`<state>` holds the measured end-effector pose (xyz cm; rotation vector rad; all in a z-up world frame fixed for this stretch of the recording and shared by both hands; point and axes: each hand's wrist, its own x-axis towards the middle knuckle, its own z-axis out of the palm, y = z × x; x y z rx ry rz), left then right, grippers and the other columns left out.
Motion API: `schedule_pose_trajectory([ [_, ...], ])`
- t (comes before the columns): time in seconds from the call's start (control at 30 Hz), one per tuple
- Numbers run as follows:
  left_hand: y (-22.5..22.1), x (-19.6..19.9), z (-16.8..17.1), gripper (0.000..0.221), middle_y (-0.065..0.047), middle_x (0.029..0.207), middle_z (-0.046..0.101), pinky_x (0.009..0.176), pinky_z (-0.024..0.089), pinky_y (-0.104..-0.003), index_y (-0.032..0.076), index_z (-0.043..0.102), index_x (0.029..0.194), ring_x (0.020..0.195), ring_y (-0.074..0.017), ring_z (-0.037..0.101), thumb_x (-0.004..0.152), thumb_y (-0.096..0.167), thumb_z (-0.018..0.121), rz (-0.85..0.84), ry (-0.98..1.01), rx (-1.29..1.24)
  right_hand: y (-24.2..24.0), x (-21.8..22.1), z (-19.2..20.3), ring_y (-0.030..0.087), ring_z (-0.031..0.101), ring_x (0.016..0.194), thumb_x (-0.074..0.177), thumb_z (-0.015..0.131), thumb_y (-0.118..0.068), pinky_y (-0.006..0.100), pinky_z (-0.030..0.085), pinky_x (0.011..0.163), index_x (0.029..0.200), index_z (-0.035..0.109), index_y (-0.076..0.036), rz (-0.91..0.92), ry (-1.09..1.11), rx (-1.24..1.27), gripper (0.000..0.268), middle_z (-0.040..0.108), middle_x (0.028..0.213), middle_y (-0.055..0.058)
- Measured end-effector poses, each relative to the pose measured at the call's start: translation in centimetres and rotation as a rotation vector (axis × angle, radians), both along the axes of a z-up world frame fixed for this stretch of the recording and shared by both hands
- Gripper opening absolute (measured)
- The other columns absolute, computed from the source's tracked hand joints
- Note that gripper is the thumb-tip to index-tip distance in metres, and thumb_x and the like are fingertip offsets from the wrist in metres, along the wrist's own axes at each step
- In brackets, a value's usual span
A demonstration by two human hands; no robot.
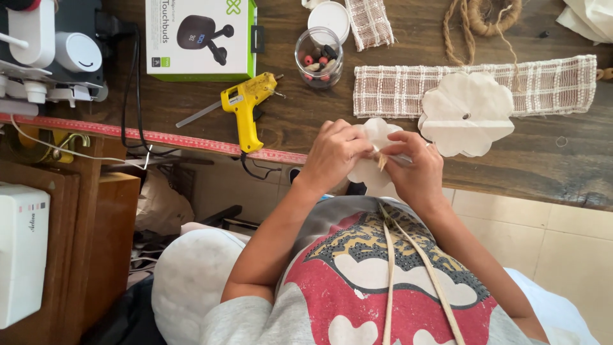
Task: Assembling decorative fabric flowers using a hot glue gun and white fabric
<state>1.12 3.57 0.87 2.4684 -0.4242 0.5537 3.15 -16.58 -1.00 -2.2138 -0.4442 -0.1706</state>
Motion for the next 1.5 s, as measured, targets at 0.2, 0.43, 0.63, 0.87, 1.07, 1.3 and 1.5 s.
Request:
schedule_pose_trajectory([
  [0.2, -0.3, 0.7, -1.3, 0.014, 0.007, 0.080, 0.061, 0.079, 0.047, -0.031, 0.023, 0.068, 0.079, 0.088, -0.0150, 0.060, 0.088, 0.032, 0.075, -0.053, -0.002, 0.004, 0.4, -0.1, 0.3, 0.022, 0.069, 0.088, 0.074, 0.086, -0.009, 0.033, 0.052, 0.090, 0.098, 0.068, -0.024, -0.053, 0.025, -0.021, 0.034, 0.076, 0.079, -0.009],
  [0.43, 0.2, 0.5, -2.3, 0.010, 0.005, 0.085, 0.061, 0.080, 0.048, -0.033, 0.022, 0.069, 0.087, 0.089, -0.0187, 0.061, 0.092, 0.030, 0.073, -0.068, 0.089, -0.174, 0.0, 0.1, -0.6, 0.017, 0.068, 0.089, 0.074, 0.092, -0.012, 0.027, 0.053, 0.090, 0.087, 0.070, -0.022, -0.059, 0.084, 0.093, 0.028, 0.076, 0.078, -0.007],
  [0.63, 0.1, 0.4, -3.3, 0.010, 0.004, 0.087, 0.061, 0.081, 0.048, -0.034, 0.021, 0.069, 0.090, 0.091, -0.0193, 0.061, 0.096, 0.029, 0.070, -0.043, 0.076, -0.169, -1.3, 0.3, 1.6, 0.019, 0.068, 0.118, 0.085, 0.077, -0.002, 0.038, 0.051, 0.106, 0.111, 0.075, -0.022, 0.102, 0.146, 0.095, 0.033, 0.079, 0.096, -0.007],
  [0.87, 0.5, -0.2, -2.2, 0.013, 0.000, 0.095, 0.067, 0.083, 0.048, -0.037, 0.018, 0.073, 0.106, 0.094, -0.0224, 0.063, 0.099, 0.027, 0.068, -0.053, 0.091, -0.130, -1.2, -0.2, 2.5, 0.021, 0.071, 0.102, 0.087, 0.085, -0.004, 0.035, 0.044, 0.096, 0.112, 0.076, -0.013, 0.092, -0.136, 0.047, 0.028, 0.079, 0.097, -0.002],
  [1.07, 0.5, 0.3, -1.3, 0.010, 0.002, 0.091, 0.068, 0.083, 0.048, -0.035, 0.021, 0.075, 0.101, 0.092, -0.0210, 0.063, 0.098, 0.027, 0.068, -0.092, 0.119, -0.147, 0.6, 0.1, 1.3, 0.020, 0.069, 0.091, 0.087, 0.086, -0.003, 0.033, 0.042, 0.091, 0.099, 0.077, -0.014, 0.069, -0.319, 0.019, 0.019, 0.076, 0.085, -0.005],
  [1.3, 0.4, 0.9, -2.4, 0.007, 0.006, 0.085, 0.066, 0.081, 0.047, -0.033, 0.027, 0.076, 0.092, 0.088, -0.0179, 0.063, 0.094, 0.023, 0.070, -0.081, 0.122, -0.184, 1.8, 0.2, 1.2, 0.026, 0.072, 0.086, 0.084, 0.090, 0.000, 0.037, 0.041, 0.089, 0.088, 0.065, -0.010, 0.050, -0.281, 0.180, 0.027, 0.077, 0.085, -0.002],
  [1.5, 0.1, 0.9, -2.1, 0.008, 0.006, 0.086, 0.066, 0.083, 0.047, -0.033, 0.027, 0.076, 0.088, 0.091, -0.0173, 0.062, 0.085, 0.020, 0.073, -0.065, 0.171, -0.157, 0.5, 0.3, 2.5, 0.023, 0.071, 0.093, 0.083, 0.087, -0.005, 0.033, 0.038, 0.097, 0.096, 0.073, -0.015, 0.141, -0.138, 0.155, 0.021, 0.078, 0.095, -0.005],
])
